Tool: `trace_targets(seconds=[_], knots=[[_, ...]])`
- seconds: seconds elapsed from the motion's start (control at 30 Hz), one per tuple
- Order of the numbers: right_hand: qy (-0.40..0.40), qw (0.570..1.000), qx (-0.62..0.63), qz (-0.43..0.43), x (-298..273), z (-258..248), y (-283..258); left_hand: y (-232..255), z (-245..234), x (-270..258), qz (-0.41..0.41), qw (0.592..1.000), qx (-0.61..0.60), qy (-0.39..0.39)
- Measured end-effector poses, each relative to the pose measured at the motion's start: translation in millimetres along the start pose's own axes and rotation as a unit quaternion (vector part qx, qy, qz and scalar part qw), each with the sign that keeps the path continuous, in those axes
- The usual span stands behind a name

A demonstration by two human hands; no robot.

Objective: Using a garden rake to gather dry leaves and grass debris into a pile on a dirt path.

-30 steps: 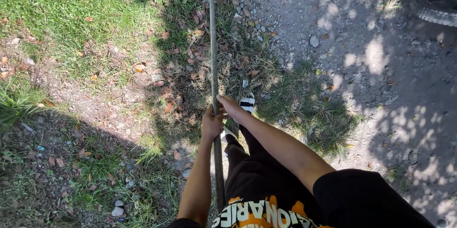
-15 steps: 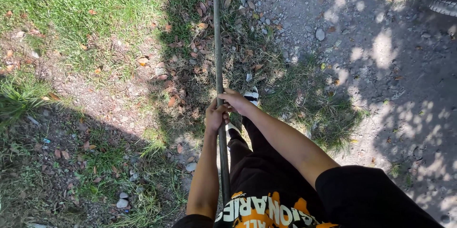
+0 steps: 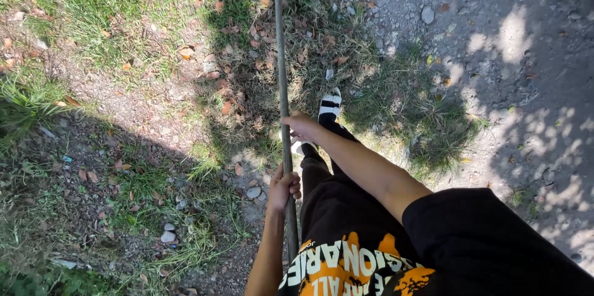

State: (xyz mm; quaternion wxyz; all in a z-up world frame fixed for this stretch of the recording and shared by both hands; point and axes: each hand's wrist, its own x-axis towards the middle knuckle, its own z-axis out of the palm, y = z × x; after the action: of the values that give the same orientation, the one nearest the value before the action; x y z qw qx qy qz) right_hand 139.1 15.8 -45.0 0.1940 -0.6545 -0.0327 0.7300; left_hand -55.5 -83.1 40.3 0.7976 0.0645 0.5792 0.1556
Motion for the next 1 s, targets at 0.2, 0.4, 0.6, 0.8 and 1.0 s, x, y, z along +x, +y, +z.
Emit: trace_targets(seconds=[0.2, 0.4, 0.6, 0.8, 1.0], knots=[[-0.009, 0.994, 0.033, 0.101, -55, 26, -37, 39, 45, -93, 0.043, 0.996, 0.007, -0.080], [0.017, 0.995, 0.096, -0.014, -13, 18, -29, 53, 38, -9, 0.056, 0.996, -0.014, -0.064], [-0.040, 0.996, -0.033, -0.066, -95, 2, -72, 80, 36, 96, 0.094, 0.989, -0.004, -0.116], [-0.046, 0.997, -0.032, -0.056, -87, -1, -32, 33, 7, 91, 0.067, 0.996, 0.007, -0.065], [-0.023, 0.995, -0.097, -0.011, -49, 19, 7, 16, 6, 0, 0.030, 0.997, -0.041, -0.061]])
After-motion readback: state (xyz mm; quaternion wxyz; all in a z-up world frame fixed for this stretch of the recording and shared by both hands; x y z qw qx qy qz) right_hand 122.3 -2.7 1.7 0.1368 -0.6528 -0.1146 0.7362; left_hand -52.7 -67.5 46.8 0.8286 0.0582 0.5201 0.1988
